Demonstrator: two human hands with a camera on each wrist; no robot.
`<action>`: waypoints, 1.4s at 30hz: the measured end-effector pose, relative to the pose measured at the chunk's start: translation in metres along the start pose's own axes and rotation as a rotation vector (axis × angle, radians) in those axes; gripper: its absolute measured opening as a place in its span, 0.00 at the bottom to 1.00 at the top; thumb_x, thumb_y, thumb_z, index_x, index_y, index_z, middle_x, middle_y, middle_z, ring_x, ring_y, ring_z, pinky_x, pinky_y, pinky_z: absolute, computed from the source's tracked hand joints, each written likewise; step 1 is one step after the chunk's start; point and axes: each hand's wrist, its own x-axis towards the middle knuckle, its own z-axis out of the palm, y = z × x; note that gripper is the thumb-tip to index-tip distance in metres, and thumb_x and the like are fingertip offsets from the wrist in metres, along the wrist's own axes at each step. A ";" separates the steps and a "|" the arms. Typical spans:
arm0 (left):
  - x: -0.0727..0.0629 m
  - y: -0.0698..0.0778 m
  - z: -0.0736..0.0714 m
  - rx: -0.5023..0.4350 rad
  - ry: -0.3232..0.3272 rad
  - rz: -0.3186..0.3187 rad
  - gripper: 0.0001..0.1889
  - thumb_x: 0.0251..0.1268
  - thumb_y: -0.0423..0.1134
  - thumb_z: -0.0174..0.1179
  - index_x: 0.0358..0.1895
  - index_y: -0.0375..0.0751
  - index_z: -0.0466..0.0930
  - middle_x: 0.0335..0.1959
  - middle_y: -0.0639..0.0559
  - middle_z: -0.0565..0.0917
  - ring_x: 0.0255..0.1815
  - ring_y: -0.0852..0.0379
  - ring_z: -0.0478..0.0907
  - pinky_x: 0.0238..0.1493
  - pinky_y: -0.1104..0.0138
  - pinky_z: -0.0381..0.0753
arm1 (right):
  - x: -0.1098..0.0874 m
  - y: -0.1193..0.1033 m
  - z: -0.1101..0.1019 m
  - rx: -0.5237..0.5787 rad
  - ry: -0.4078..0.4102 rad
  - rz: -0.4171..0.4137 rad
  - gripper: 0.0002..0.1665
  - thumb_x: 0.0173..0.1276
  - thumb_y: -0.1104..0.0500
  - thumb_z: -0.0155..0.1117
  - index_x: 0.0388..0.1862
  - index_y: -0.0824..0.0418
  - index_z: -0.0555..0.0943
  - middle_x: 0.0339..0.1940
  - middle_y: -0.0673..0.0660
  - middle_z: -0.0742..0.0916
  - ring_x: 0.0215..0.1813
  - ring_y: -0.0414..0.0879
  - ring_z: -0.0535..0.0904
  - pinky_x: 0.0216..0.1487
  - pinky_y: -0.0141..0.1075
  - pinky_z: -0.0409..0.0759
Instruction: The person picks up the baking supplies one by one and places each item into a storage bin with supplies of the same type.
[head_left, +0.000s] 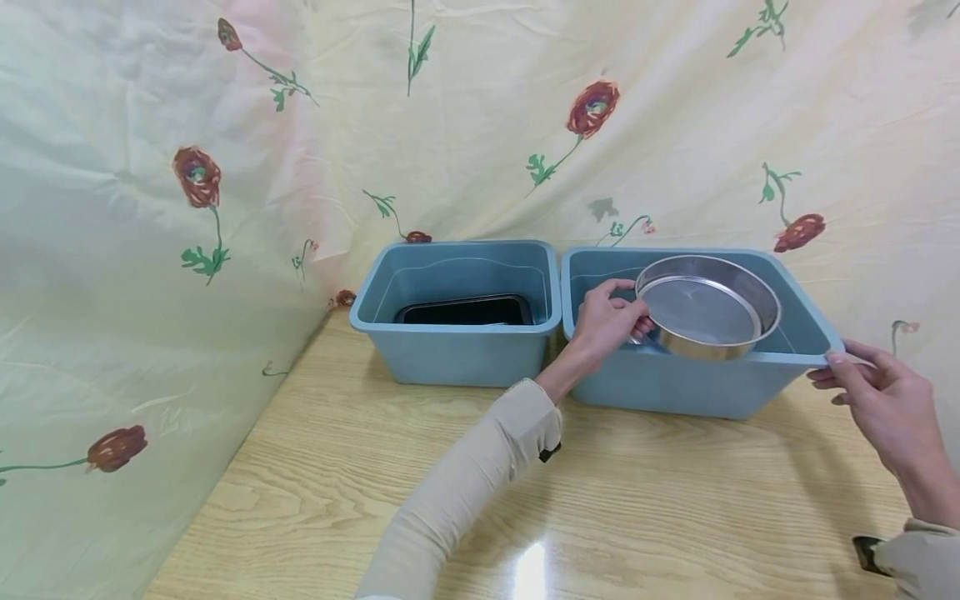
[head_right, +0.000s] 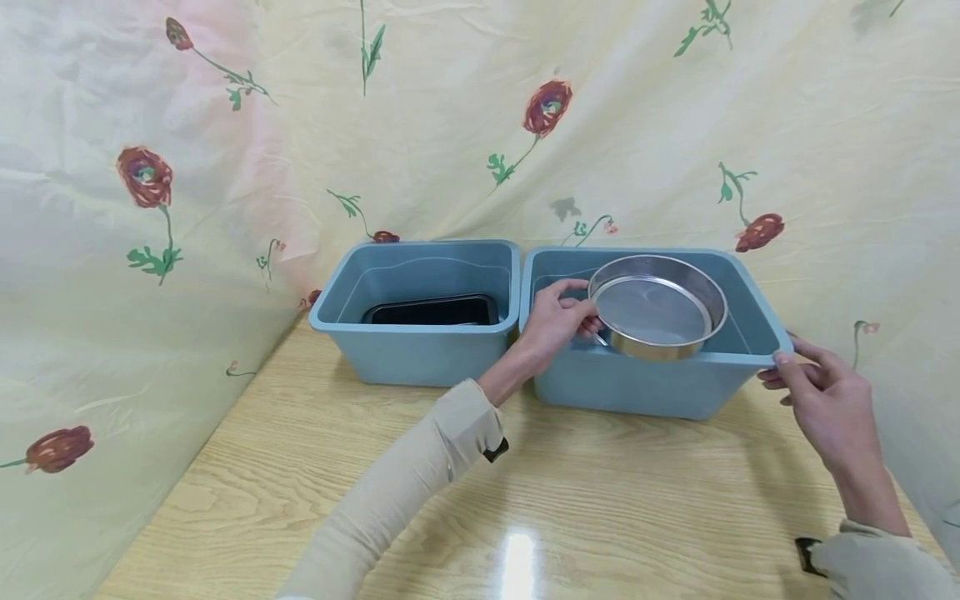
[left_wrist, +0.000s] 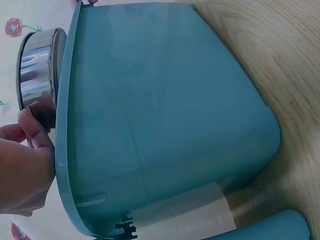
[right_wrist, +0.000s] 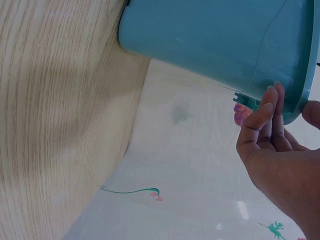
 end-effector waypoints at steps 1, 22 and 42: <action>0.000 0.001 0.000 0.005 0.009 -0.004 0.18 0.68 0.22 0.60 0.60 0.26 0.76 0.20 0.49 0.84 0.19 0.60 0.79 0.34 0.60 0.87 | 0.000 0.000 0.000 -0.003 0.000 0.002 0.19 0.83 0.59 0.54 0.68 0.46 0.75 0.32 0.27 0.85 0.33 0.22 0.80 0.30 0.19 0.74; 0.009 0.009 0.001 0.055 0.120 -0.030 0.16 0.69 0.23 0.60 0.59 0.28 0.77 0.19 0.51 0.83 0.17 0.64 0.78 0.27 0.71 0.83 | -0.002 -0.002 0.002 -0.047 0.002 0.024 0.27 0.83 0.59 0.53 0.77 0.65 0.68 0.32 0.25 0.83 0.33 0.21 0.79 0.30 0.19 0.73; 0.002 0.018 -0.044 0.188 -0.135 0.036 0.20 0.76 0.27 0.56 0.68 0.32 0.75 0.29 0.44 0.89 0.35 0.39 0.87 0.37 0.63 0.87 | -0.003 0.002 0.001 -0.003 0.005 -0.005 0.25 0.83 0.59 0.54 0.76 0.57 0.71 0.32 0.26 0.84 0.33 0.22 0.80 0.30 0.19 0.74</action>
